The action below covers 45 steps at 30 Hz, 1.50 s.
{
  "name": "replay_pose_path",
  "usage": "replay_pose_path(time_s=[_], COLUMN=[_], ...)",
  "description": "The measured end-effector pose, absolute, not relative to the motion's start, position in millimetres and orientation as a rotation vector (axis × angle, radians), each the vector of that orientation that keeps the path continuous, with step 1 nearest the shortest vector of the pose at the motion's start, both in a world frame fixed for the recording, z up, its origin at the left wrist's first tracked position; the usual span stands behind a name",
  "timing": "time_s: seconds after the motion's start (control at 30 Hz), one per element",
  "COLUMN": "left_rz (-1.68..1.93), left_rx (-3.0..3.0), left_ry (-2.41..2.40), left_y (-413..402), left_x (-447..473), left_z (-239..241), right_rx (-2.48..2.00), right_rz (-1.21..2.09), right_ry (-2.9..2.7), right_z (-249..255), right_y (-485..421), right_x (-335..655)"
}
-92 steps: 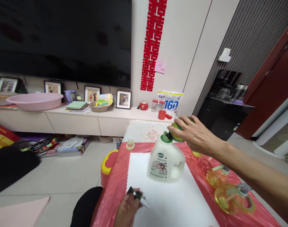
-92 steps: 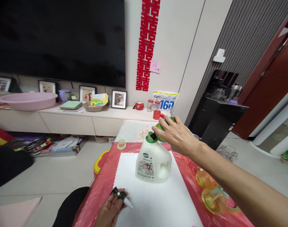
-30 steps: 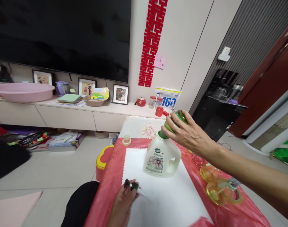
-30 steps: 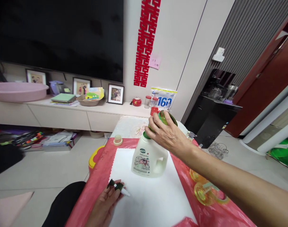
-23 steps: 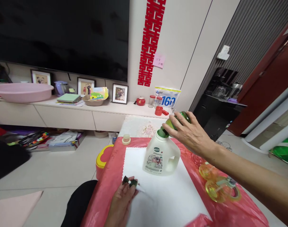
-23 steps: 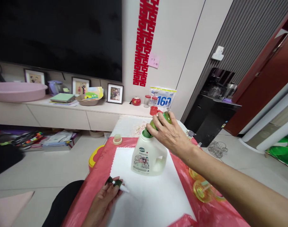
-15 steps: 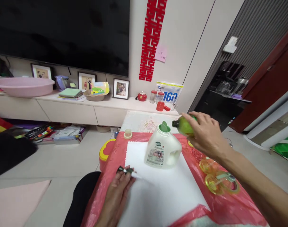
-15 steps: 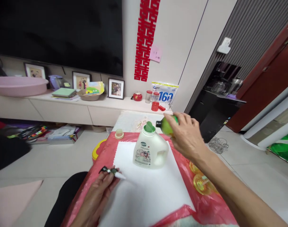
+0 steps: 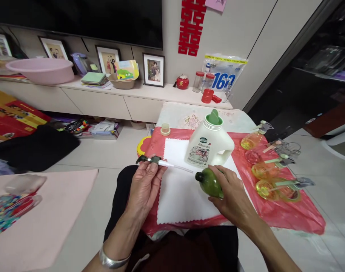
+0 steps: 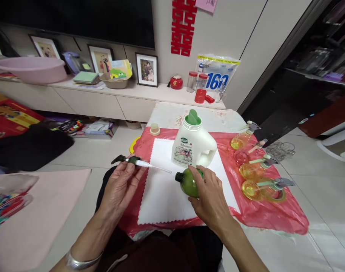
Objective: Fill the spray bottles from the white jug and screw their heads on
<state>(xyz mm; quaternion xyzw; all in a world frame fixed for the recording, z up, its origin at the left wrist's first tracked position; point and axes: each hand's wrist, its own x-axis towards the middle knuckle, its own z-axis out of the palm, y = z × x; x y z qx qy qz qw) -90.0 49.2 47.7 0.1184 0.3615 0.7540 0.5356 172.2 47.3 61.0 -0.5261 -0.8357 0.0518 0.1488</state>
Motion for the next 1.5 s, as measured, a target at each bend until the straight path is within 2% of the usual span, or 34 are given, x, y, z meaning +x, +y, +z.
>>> replay_pose_path(time_s=[0.23, 0.77, 1.07, 1.3, 1.5], left_rz=[1.749, 1.397, 1.481, 1.427, 1.484], left_rx=[0.487, 0.768, 0.712, 0.63, 0.664], left_ry=[0.888, 0.986, 1.044, 0.904, 0.98], left_y=[43, 24, 25, 27, 27], left_x=[-72, -61, -54, -58, -53], left_z=[44, 24, 28, 37, 39], right_rx=[-1.491, -1.414, -1.401, -1.417, -1.414], right_rz=[0.269, 0.599, 0.694, 1.026, 1.101], right_ry=[-2.383, -2.222, -2.09, -1.886, -1.776], right_z=[56, 51, 44, 47, 48], right_y=[40, 26, 22, 21, 19], right_x=[158, 128, 122, 118, 114])
